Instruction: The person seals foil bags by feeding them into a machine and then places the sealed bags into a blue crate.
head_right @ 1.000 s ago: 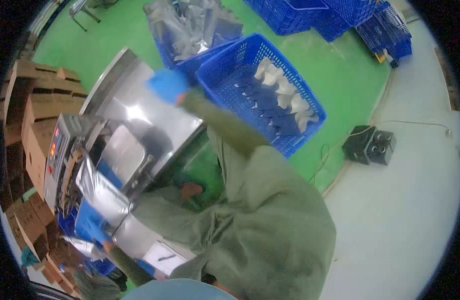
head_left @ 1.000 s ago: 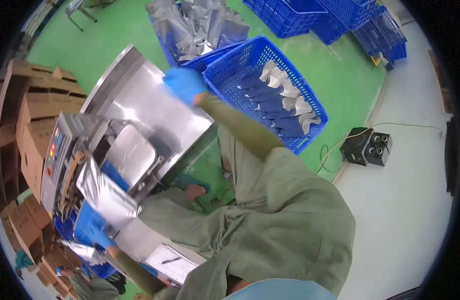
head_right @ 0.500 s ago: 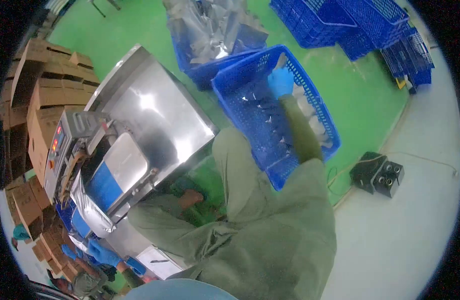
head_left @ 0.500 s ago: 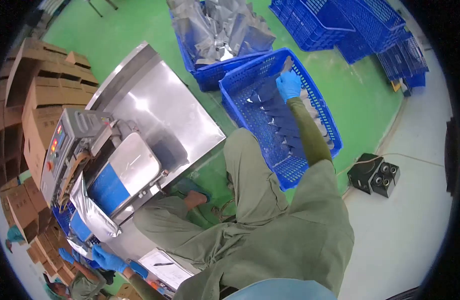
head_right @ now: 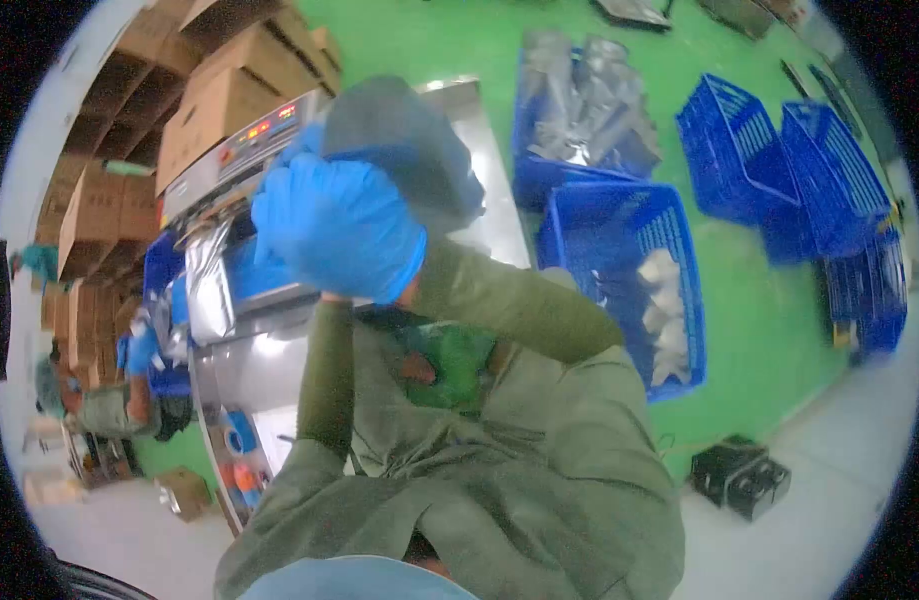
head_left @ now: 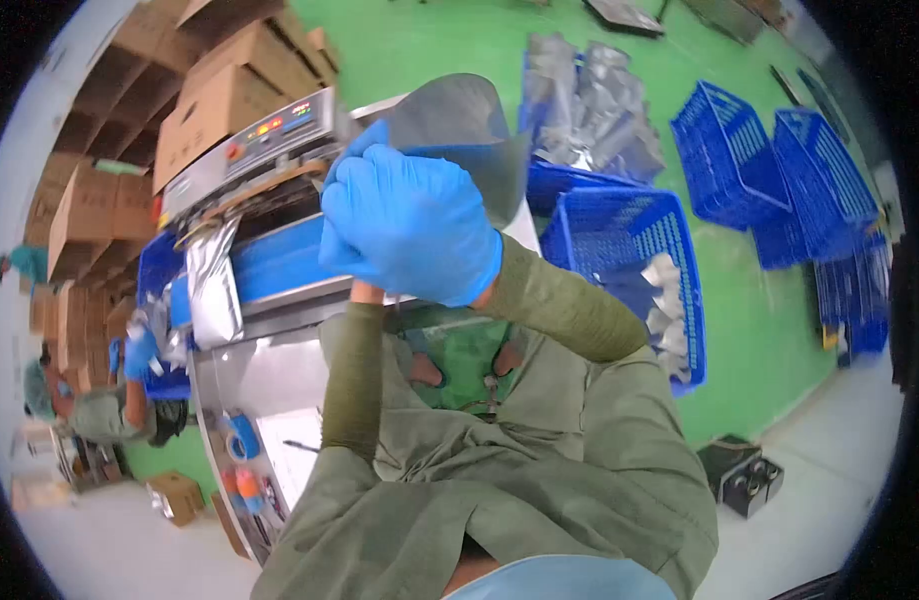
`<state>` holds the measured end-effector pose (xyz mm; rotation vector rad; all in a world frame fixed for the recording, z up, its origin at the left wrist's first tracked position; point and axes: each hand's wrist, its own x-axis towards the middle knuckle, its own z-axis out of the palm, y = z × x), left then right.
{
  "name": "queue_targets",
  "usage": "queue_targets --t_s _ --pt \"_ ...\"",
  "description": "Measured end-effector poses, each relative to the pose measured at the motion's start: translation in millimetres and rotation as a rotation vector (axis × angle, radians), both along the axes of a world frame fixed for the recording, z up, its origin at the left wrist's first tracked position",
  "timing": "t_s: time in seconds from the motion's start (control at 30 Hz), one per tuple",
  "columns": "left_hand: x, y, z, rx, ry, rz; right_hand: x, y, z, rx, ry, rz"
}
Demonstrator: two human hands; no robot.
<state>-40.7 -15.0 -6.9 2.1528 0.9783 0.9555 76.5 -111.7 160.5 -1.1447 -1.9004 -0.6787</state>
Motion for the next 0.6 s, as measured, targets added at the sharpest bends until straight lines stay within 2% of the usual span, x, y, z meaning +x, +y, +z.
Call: queue_targets --t_s 0.1,0.2,0.23,0.3,0.33,0.37,0.4,0.43,0.47,0.53,0.57,0.6 --pt "-52.8 21.4 -15.9 -0.09 0.04 0.005 -4.3 7.0 -13.0 -0.012 0.302 0.371" --pt "-77.3 26.8 -22.7 -0.141 0.042 0.024 18.1 3.9 -30.2 -0.018 0.606 0.134" --pt "-80.6 27.5 -21.0 -0.166 0.048 0.015 24.8 18.3 -58.1 -0.036 0.735 0.064" --pt "-89.9 28.7 -17.2 -0.304 0.066 -0.053 32.3 41.8 -96.0 -0.5 0.769 0.241" --pt "-92.3 27.1 -11.7 -0.374 0.076 -0.097 25.0 49.8 -99.6 -0.612 0.877 0.343" --pt "-92.1 31.0 -1.2 -0.424 0.084 -0.148 29.6 57.5 -97.9 -0.641 0.808 0.279" --pt "-99.9 29.9 9.5 -0.353 0.062 -0.223 38.8 63.5 -95.4 -0.669 0.734 0.215" --pt "-102.4 22.8 33.6 -0.307 -0.034 -0.2 45.5 65.7 -93.1 -0.699 0.661 0.152" --pt "-104.3 14.8 66.0 -0.26 -0.125 -0.177 48.1 62.7 -86.4 -0.601 0.637 0.184" --pt "-111.3 15.1 79.9 -0.142 -0.227 -0.216 56.6 62.5 -89.8 -0.569 0.614 0.175" --pt "-110.3 17.5 78.0 0.018 -0.094 -0.166 60.7 62.5 -93.0 -0.558 0.601 0.172" --pt "-108.4 21.2 78.1 0.186 0.041 -0.113 63.6 65.2 -100.3 -0.415 0.457 0.096"
